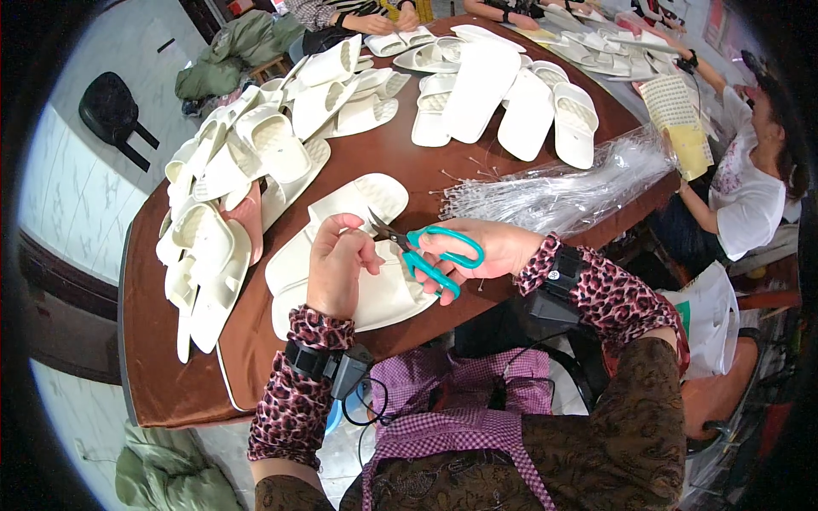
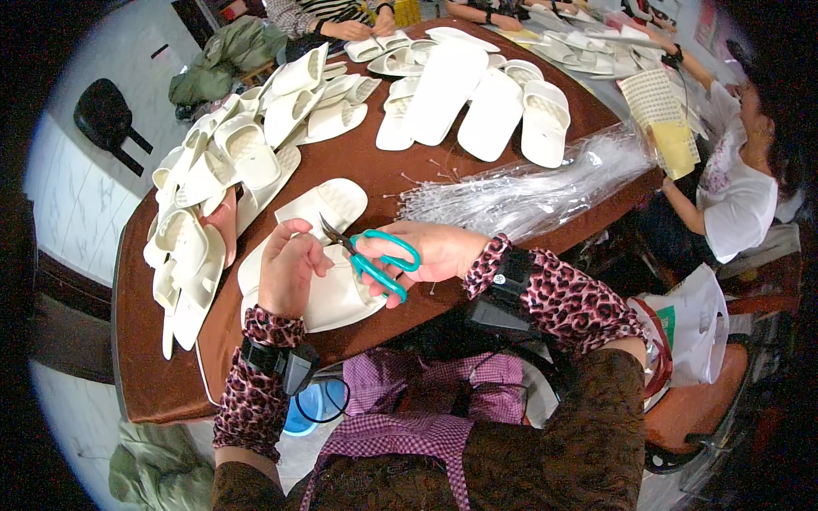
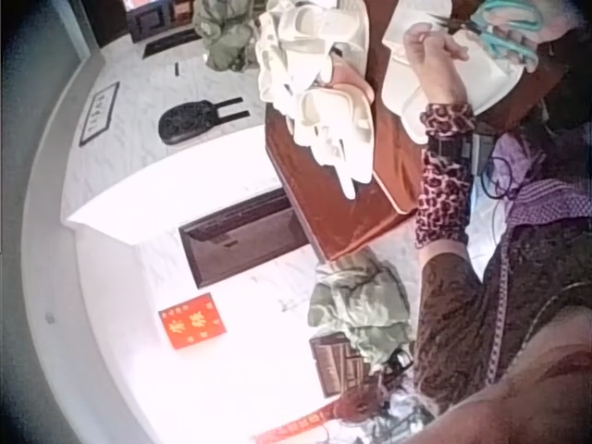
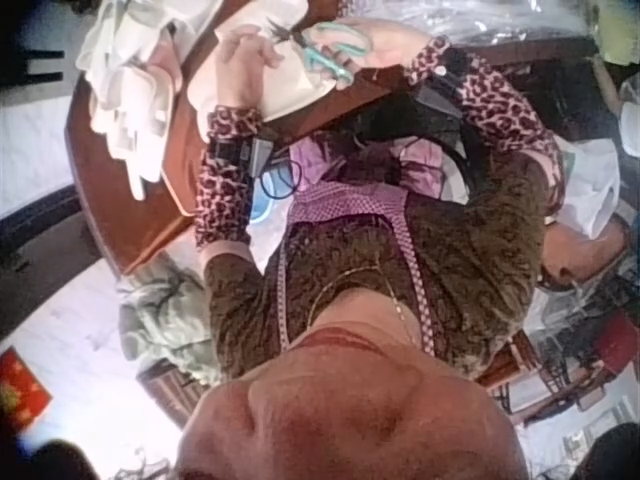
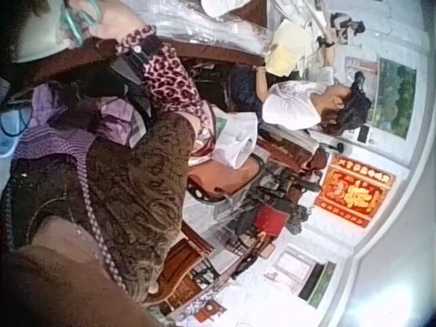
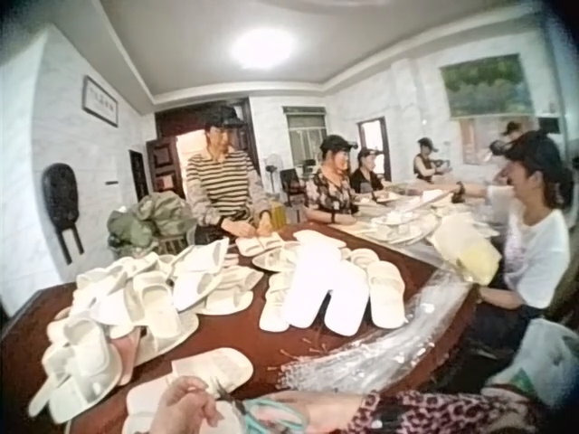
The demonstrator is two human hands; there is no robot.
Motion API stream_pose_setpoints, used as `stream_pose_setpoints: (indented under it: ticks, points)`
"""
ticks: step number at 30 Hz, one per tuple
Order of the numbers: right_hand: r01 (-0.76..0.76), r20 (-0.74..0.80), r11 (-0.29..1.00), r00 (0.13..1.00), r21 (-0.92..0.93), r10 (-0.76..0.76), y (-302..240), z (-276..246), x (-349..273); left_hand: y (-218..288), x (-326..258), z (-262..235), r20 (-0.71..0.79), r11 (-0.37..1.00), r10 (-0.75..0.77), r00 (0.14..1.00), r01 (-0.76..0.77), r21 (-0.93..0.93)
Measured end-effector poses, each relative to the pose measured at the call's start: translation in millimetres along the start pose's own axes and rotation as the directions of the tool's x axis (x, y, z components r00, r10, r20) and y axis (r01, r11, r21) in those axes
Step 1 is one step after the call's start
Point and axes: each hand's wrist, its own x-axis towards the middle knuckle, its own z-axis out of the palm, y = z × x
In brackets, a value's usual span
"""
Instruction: The recorder is assembling white slippers by threading and cutting plastic fasteners.
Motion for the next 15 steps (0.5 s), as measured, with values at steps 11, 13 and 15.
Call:
stream_pose_setpoints:
  ticks: [11,13,15]
  points:
    - [0.104,-0.108,0.98,0.986,-0.169,-0.124,0.6,3.0,1.4,-5.4,2.0,-0.4,-0.034,0.999,0.02,0.999,-0.019,0.03]
    - [0.099,-0.138,0.976,0.982,-0.196,-0.127,0.0,2.1,-2.0,-6.4,2.3,2.3,-0.033,0.999,0.023,0.999,-0.022,0.042]
    - [0.14,-0.186,0.98,0.969,-0.141,-0.166,-0.3,-1.7,-6.0,-5.4,1.9,4.8,-0.053,0.999,0.04,0.998,-0.038,0.038]
